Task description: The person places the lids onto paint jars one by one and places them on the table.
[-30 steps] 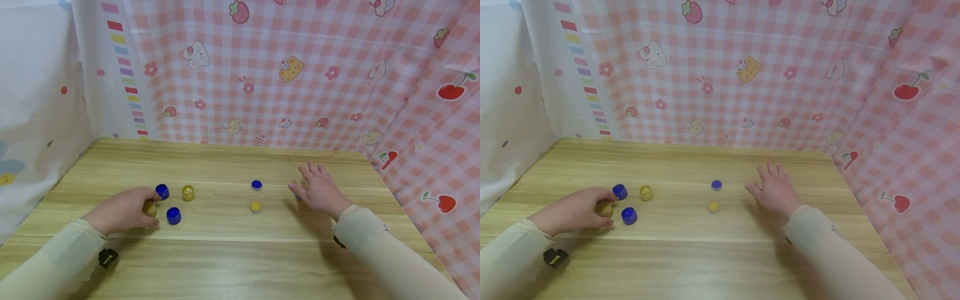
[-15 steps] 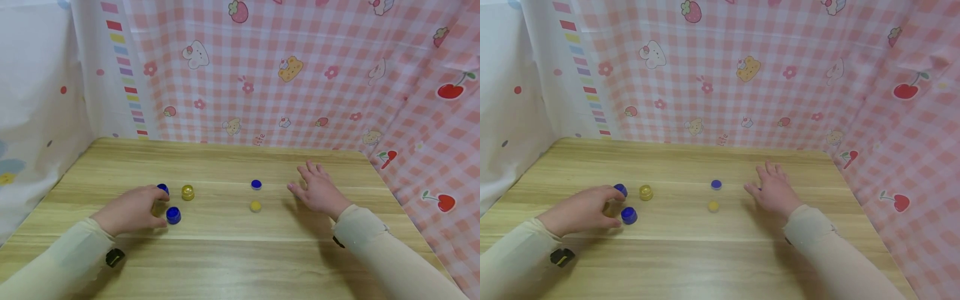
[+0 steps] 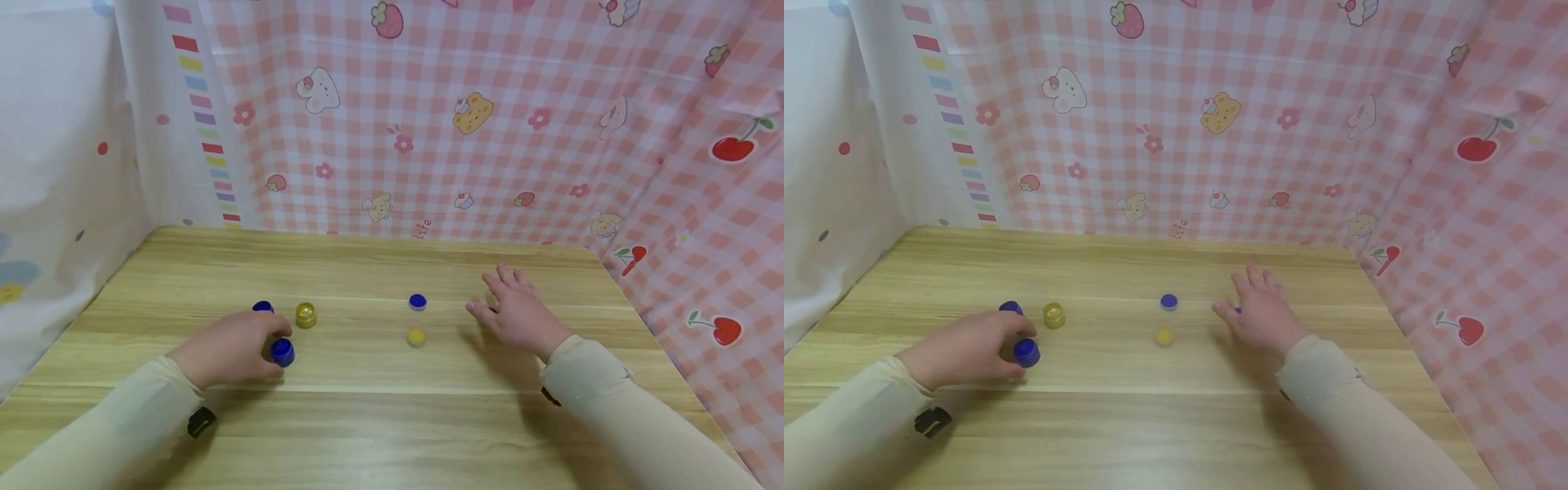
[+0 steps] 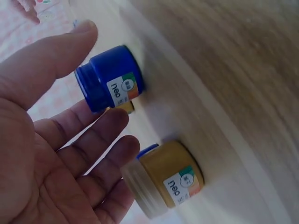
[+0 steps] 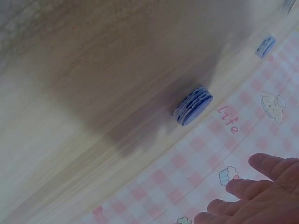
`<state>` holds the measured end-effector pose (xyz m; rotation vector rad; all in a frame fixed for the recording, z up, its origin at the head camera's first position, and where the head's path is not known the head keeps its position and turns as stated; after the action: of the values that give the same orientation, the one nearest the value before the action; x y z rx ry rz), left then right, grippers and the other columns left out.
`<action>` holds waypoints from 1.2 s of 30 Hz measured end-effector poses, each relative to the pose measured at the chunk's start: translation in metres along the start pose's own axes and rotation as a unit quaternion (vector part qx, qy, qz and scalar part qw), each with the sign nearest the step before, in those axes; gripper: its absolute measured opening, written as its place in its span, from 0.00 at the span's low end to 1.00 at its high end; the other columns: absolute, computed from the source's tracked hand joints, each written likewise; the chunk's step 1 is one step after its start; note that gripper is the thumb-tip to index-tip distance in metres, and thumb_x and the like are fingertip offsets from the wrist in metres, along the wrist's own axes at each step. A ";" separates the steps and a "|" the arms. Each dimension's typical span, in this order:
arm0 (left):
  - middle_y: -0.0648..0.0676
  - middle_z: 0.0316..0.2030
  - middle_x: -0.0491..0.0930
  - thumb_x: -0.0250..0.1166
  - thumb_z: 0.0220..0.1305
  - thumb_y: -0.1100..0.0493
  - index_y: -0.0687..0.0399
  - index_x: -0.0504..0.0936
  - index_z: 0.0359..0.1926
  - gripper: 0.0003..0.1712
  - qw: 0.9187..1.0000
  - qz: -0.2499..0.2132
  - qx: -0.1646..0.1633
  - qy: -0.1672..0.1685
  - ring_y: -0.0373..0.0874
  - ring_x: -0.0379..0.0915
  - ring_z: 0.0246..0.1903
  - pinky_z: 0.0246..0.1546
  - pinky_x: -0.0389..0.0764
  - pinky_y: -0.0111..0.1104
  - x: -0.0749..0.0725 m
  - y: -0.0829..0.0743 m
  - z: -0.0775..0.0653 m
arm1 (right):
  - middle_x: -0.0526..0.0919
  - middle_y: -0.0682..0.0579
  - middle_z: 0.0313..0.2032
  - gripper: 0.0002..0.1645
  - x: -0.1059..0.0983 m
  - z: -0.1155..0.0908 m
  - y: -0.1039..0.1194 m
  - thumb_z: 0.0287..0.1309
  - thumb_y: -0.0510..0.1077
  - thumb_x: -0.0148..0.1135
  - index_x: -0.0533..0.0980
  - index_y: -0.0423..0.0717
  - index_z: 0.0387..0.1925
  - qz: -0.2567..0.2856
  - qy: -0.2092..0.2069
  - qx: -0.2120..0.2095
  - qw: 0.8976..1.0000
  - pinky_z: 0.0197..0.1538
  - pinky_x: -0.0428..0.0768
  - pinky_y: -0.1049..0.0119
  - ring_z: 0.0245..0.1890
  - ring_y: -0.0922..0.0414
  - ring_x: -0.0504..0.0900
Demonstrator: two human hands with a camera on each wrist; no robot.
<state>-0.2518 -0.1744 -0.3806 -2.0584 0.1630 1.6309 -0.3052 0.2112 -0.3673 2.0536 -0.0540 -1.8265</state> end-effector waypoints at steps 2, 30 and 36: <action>0.51 0.49 0.87 0.83 0.52 0.48 0.53 0.85 0.55 0.31 1.000 0.008 0.005 0.000 0.47 0.83 0.48 0.56 0.83 0.51 0.002 -0.002 0.001 | 0.44 0.26 0.81 0.48 0.000 0.000 0.000 0.78 0.64 0.51 0.56 0.33 0.80 0.000 -0.002 -0.002 1.000 0.80 0.39 0.31 0.80 0.24 0.37; 0.46 0.41 0.86 0.79 0.60 0.51 0.46 0.86 0.44 0.15 0.998 0.053 0.019 -0.007 0.44 0.82 0.42 0.51 0.85 0.50 0.010 -0.008 0.007 | 0.48 0.25 0.80 0.45 0.004 -0.001 0.000 0.78 0.61 0.52 0.59 0.32 0.78 -0.005 -0.007 -0.004 1.000 0.79 0.42 0.29 0.80 0.23 0.40; 0.45 0.40 0.85 0.79 0.60 0.50 0.44 0.85 0.43 0.14 0.998 0.055 0.023 -0.011 0.43 0.81 0.42 0.50 0.85 0.49 0.009 -0.010 0.007 | 0.48 0.24 0.79 0.45 0.005 -0.001 -0.001 0.78 0.60 0.53 0.59 0.31 0.78 -0.012 -0.008 -0.010 1.000 0.80 0.41 0.31 0.80 0.23 0.41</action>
<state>-0.2518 -0.1608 -0.3872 -2.0278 0.3092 1.6970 -0.3038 0.2109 -0.3723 2.0347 -0.0158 -1.8504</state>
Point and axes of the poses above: each hand's wrist, its own z-axis towards the middle knuckle, its own x-axis out of the palm, y = z × x, the point moved 9 cm from there along z, towards the middle knuckle
